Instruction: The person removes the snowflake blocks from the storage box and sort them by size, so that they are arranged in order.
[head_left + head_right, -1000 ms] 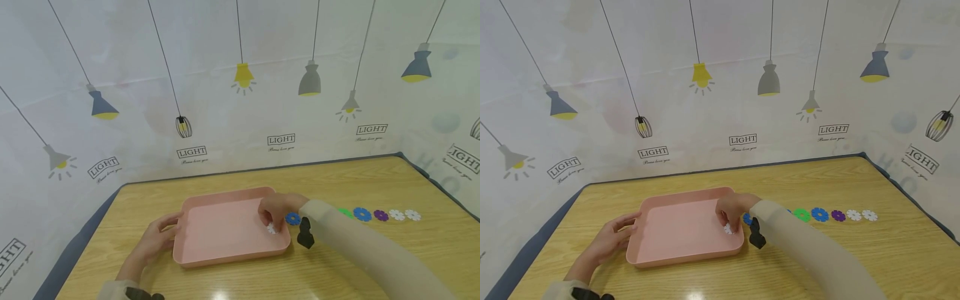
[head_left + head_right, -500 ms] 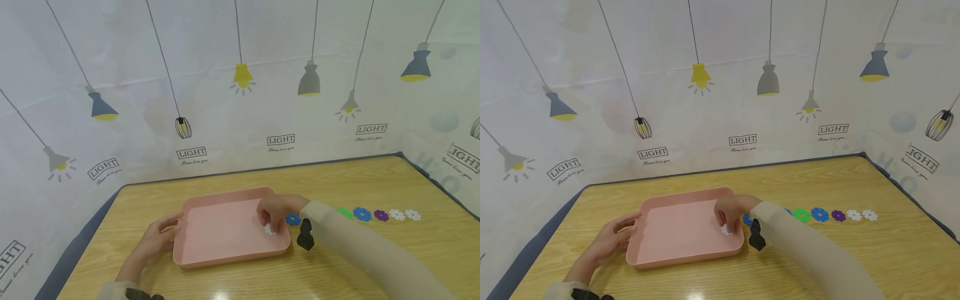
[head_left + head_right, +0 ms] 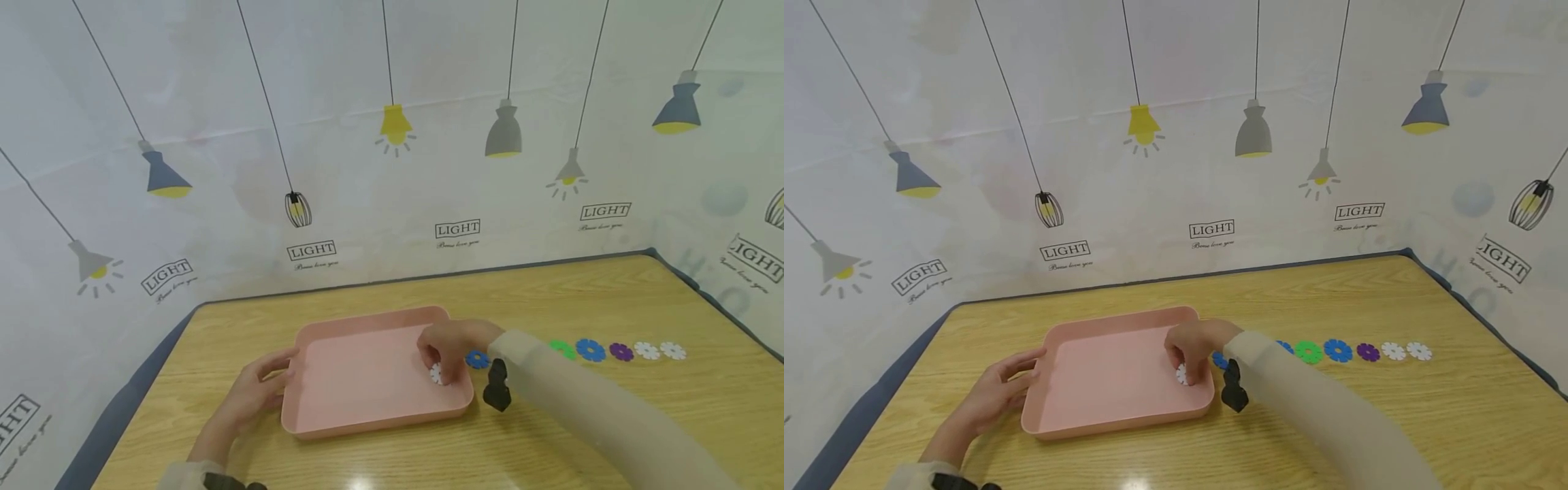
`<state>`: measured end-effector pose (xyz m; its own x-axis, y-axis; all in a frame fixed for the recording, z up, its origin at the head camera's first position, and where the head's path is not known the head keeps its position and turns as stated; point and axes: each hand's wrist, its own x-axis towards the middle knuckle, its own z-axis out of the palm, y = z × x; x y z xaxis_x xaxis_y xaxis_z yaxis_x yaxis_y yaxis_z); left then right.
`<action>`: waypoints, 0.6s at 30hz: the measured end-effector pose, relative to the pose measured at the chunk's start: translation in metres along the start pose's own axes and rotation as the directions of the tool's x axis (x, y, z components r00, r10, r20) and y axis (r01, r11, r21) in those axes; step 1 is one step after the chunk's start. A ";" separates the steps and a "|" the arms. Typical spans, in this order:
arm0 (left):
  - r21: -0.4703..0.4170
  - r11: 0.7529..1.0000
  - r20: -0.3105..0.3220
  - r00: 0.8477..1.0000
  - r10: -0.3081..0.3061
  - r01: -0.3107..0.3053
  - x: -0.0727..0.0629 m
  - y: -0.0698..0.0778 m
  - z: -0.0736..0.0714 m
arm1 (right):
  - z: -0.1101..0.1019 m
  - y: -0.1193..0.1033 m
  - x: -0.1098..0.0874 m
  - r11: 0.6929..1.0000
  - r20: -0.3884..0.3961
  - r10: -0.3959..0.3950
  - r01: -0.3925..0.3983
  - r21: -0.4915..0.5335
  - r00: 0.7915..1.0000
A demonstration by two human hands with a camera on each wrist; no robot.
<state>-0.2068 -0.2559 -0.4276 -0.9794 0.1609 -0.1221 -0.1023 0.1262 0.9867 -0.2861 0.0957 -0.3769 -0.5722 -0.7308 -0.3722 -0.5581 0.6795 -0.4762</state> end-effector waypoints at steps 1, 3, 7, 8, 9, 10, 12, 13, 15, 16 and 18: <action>0.002 1.000 0.000 1.000 0.000 0.000 0.000 0.000 0.000 | 0.000 0.001 -0.001 1.000 -0.026 -0.021 0.021 0.014 0.999; 0.006 1.000 0.001 1.000 -0.001 0.001 0.000 0.000 0.000 | -0.002 0.004 -0.003 0.995 -0.102 -0.065 0.072 0.070 0.993; 0.005 1.000 -0.003 1.000 0.002 -0.002 0.000 0.000 0.001 | -0.011 0.017 -0.016 0.976 -0.282 -0.124 0.167 0.137 0.951; 0.006 1.000 -0.004 1.000 0.002 -0.002 -0.001 0.000 0.001 | -0.014 0.022 -0.022 0.971 -0.323 -0.128 0.185 0.152 0.938; 0.005 1.000 -0.004 1.000 0.003 -0.003 -0.001 0.000 0.001 | -0.017 0.028 -0.029 0.969 -0.358 -0.124 0.190 0.157 0.925; 0.003 1.000 -0.003 1.000 0.003 -0.003 -0.001 0.000 0.001 | -0.020 0.035 -0.037 0.969 -0.388 -0.113 0.188 0.159 0.915; -0.001 1.000 -0.001 1.000 0.004 -0.004 -0.002 -0.001 0.001 | -0.023 0.050 -0.057 0.972 -0.441 -0.076 0.166 0.168 0.894; -0.003 1.000 0.002 1.000 0.005 -0.005 -0.002 -0.001 0.001 | -0.024 0.059 -0.068 0.973 -0.464 -0.050 0.147 0.177 0.884; -0.007 1.000 0.005 1.000 0.006 -0.006 -0.002 -0.001 0.001 | -0.025 0.077 -0.091 0.978 -0.502 0.014 0.093 0.188 0.865; -0.006 1.000 0.005 1.000 0.008 -0.008 -0.001 -0.001 0.001 | -0.024 0.087 -0.104 0.979 -0.521 0.040 0.071 0.192 0.853; -0.005 1.000 0.003 1.000 0.010 -0.010 -0.001 -0.001 0.001 | -0.021 0.106 -0.129 0.982 -0.561 0.087 0.023 0.186 0.823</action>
<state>-0.2059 -0.2554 -0.4282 -0.9798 0.1651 -0.1130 -0.0937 0.1201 0.9883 -0.2843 0.2630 -0.3629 -0.8568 -0.5061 0.0989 -0.4495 0.6390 -0.6243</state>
